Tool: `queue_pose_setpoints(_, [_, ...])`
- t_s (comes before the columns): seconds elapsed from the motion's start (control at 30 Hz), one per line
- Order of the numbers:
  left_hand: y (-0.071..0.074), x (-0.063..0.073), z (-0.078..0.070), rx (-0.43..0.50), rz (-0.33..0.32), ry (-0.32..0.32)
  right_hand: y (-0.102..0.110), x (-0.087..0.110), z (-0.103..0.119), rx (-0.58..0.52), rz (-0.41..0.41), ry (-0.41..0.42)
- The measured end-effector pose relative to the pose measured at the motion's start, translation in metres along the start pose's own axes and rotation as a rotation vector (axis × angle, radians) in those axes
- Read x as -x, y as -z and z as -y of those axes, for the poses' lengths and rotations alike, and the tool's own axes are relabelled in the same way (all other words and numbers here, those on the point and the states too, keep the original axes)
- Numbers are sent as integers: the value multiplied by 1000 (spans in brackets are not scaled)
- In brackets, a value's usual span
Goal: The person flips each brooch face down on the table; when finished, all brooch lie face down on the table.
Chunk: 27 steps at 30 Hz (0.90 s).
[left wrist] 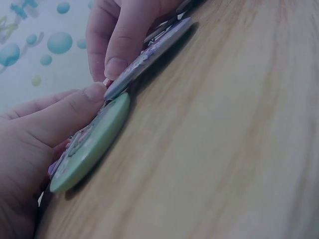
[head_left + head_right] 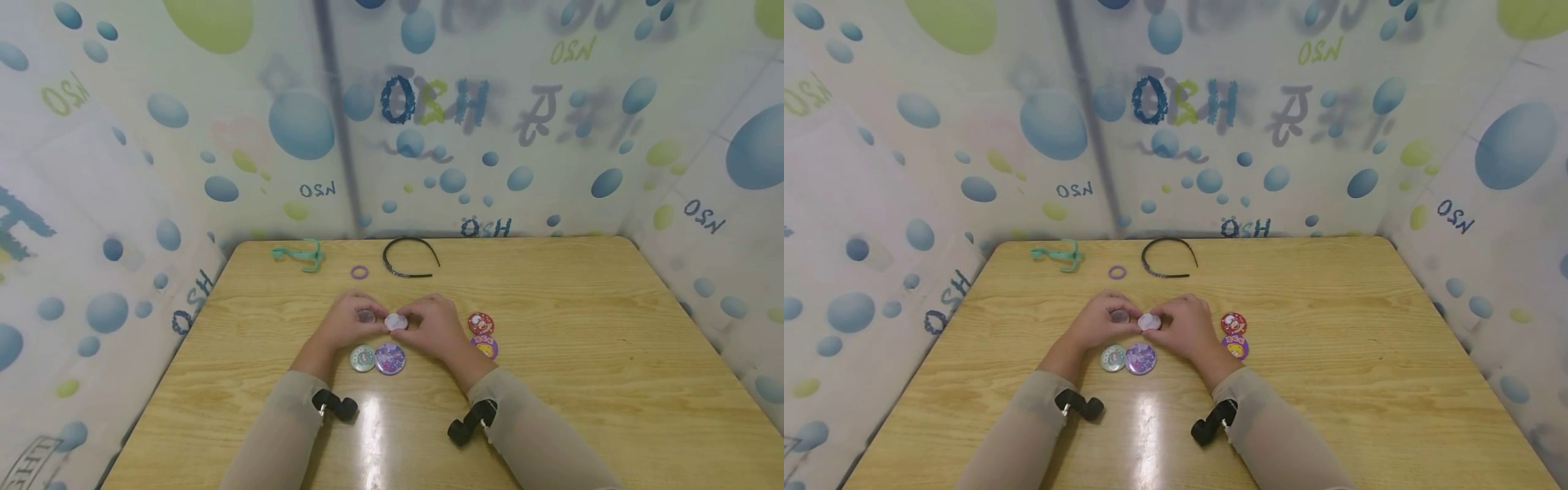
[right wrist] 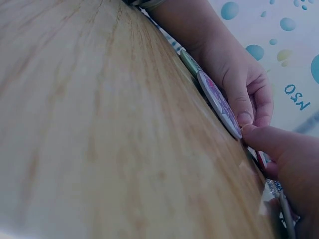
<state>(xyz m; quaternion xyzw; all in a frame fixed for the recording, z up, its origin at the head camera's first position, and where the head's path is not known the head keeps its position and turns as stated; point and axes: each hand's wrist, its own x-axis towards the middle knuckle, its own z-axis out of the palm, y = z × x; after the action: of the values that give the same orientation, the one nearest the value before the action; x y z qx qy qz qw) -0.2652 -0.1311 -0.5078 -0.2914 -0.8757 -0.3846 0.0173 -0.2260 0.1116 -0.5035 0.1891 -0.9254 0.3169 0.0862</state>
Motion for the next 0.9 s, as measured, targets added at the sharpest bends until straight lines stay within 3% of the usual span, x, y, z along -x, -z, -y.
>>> queue_pose_setpoints(0.63, [-3, -3, 2, -15, -4, -36, 0, 0, 2, 51, -31, 25])
queue_pose_setpoints(0.9, [-2, -3, -2, 41, -10, 42, 7, 3, -2, 53, -117, 84])
